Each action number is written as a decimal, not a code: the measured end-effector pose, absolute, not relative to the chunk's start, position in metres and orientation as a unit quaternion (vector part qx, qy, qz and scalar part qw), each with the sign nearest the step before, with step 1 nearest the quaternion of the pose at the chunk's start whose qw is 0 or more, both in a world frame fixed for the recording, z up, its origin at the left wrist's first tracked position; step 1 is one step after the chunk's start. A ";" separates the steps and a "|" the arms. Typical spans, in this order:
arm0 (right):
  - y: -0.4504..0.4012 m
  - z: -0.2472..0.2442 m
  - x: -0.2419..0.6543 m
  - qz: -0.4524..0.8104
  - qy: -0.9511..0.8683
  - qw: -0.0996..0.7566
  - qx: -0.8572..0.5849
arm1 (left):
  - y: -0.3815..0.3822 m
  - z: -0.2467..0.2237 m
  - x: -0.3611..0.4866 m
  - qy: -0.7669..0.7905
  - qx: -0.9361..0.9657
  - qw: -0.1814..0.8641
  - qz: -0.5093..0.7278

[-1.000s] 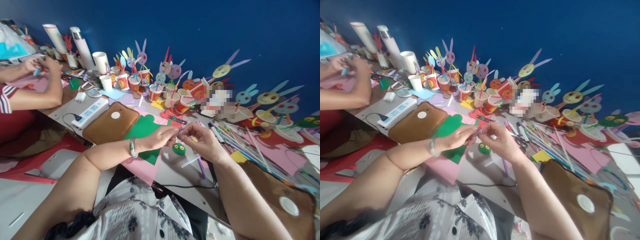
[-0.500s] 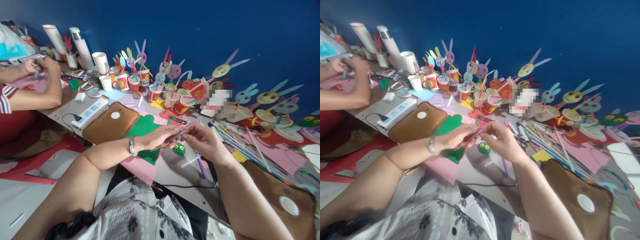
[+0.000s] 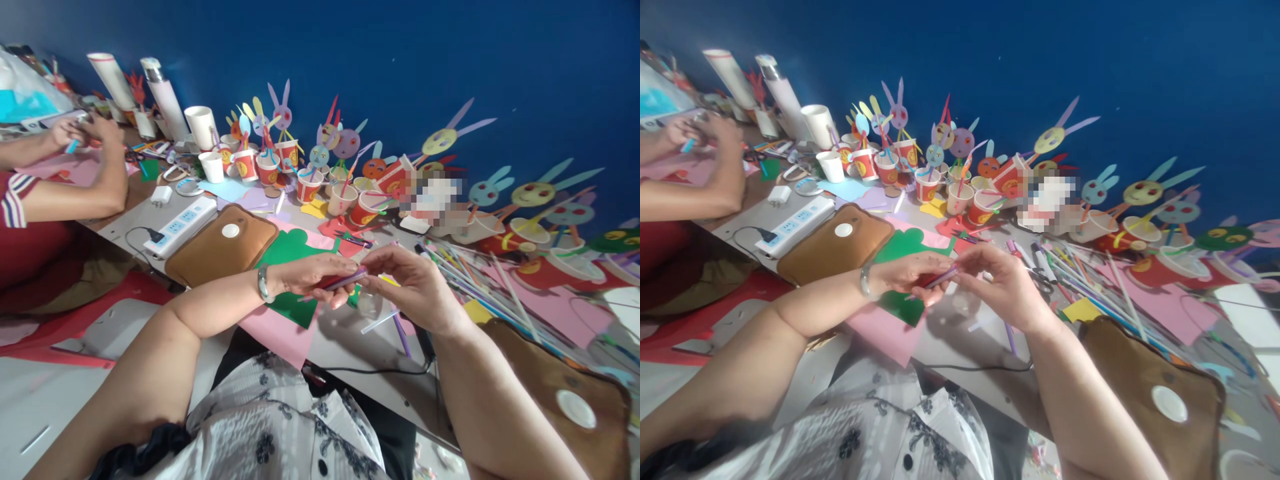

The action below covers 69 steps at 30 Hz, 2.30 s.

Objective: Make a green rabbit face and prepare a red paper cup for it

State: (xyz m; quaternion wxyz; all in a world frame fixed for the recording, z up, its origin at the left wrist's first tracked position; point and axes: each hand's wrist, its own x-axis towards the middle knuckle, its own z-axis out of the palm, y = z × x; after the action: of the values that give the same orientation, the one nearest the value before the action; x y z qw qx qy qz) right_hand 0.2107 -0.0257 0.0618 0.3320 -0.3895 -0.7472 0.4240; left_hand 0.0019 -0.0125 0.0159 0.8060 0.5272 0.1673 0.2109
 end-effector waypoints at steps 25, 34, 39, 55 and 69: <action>-0.034 0.065 0.211 0.345 -0.846 0.308 -0.266 | -0.007 0.010 -0.003 0.085 0.558 0.819 0.103; -0.040 0.073 0.206 0.327 -0.871 0.316 -0.184 | -0.008 0.008 0.000 0.092 0.568 0.814 0.082; -0.038 0.071 0.205 0.315 -0.864 0.367 -0.143 | -0.008 0.005 0.000 0.087 0.541 0.831 0.092; -0.028 0.058 0.211 0.381 -0.778 0.360 -0.346 | -0.002 0.014 0.003 0.254 0.540 0.748 0.292; -0.014 0.041 0.209 0.443 -0.700 0.342 -0.443 | -0.008 0.003 0.012 0.250 0.621 0.561 0.487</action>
State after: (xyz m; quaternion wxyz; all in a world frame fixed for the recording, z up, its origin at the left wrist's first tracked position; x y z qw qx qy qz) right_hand 0.2093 -0.0143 0.0407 0.3421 -0.4431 -0.7000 0.4435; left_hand 0.0123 -0.0081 0.0030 0.5613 0.6209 0.2503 0.4866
